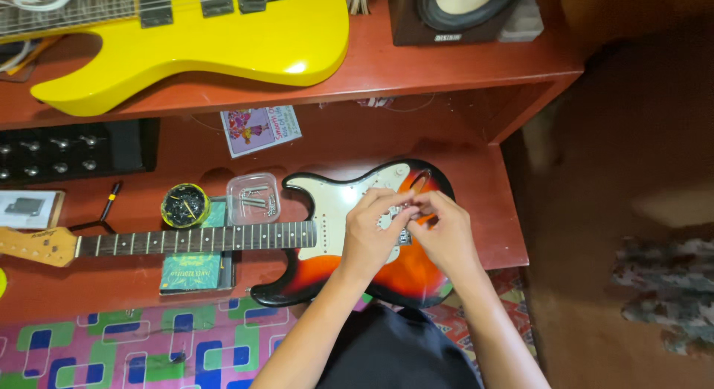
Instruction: The person is repairing a sunburst electric guitar by adjusting the bridge and strings. They use a screwdriver to tighten screws on the bridge and manipulate the strings with their hands.
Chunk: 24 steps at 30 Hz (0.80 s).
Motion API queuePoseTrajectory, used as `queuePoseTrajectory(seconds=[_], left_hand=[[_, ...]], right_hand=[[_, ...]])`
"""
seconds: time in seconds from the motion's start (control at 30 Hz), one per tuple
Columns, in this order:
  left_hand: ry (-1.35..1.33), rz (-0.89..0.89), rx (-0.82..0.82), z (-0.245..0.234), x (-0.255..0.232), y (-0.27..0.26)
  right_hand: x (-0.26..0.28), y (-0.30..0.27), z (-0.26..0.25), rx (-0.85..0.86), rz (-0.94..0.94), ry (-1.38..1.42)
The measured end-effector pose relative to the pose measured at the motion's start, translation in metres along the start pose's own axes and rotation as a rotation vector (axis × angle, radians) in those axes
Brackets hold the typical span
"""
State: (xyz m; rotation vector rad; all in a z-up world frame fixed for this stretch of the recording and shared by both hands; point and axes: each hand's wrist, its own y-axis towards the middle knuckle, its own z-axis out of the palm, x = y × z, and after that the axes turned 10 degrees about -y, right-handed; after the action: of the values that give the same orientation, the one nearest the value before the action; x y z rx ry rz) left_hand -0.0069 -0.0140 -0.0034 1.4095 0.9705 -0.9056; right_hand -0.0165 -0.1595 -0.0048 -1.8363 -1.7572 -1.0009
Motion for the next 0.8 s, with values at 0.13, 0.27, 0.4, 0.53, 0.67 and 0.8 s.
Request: queuePoseTrajectory(seconds=[0.13,0.27,0.4,0.53,0.67,0.8], left_hand=[[0.021,-0.054,-0.008,-0.003,-0.009,-0.003],[0.06,0.015,-0.024,0.006,-0.006,-0.005],[0.056,0.002,-0.03,0.006,-0.002,-0.001],[0.06,-0.018,0.021,0.006,-0.025,-0.004],[0.034,-0.015,0.042,0.016,-0.014,-0.01],[-0.007,-0.029,0.006,0.02,-0.002,-0.01]], right_hand=[[0.005,0.002,-0.012,0.063,-0.054,0.025],[-0.01,0.004,-0.003,0.015,-0.064,-0.011],[0.003,0.0,-0.008,0.0,-0.038,0.007],[0.003,-0.002,-0.013,0.045,0.019,0.158],[-0.043,-0.002,0.013,0.025,0.119,0.171],[-0.041,-0.004,0.007,0.13,0.264,0.379]])
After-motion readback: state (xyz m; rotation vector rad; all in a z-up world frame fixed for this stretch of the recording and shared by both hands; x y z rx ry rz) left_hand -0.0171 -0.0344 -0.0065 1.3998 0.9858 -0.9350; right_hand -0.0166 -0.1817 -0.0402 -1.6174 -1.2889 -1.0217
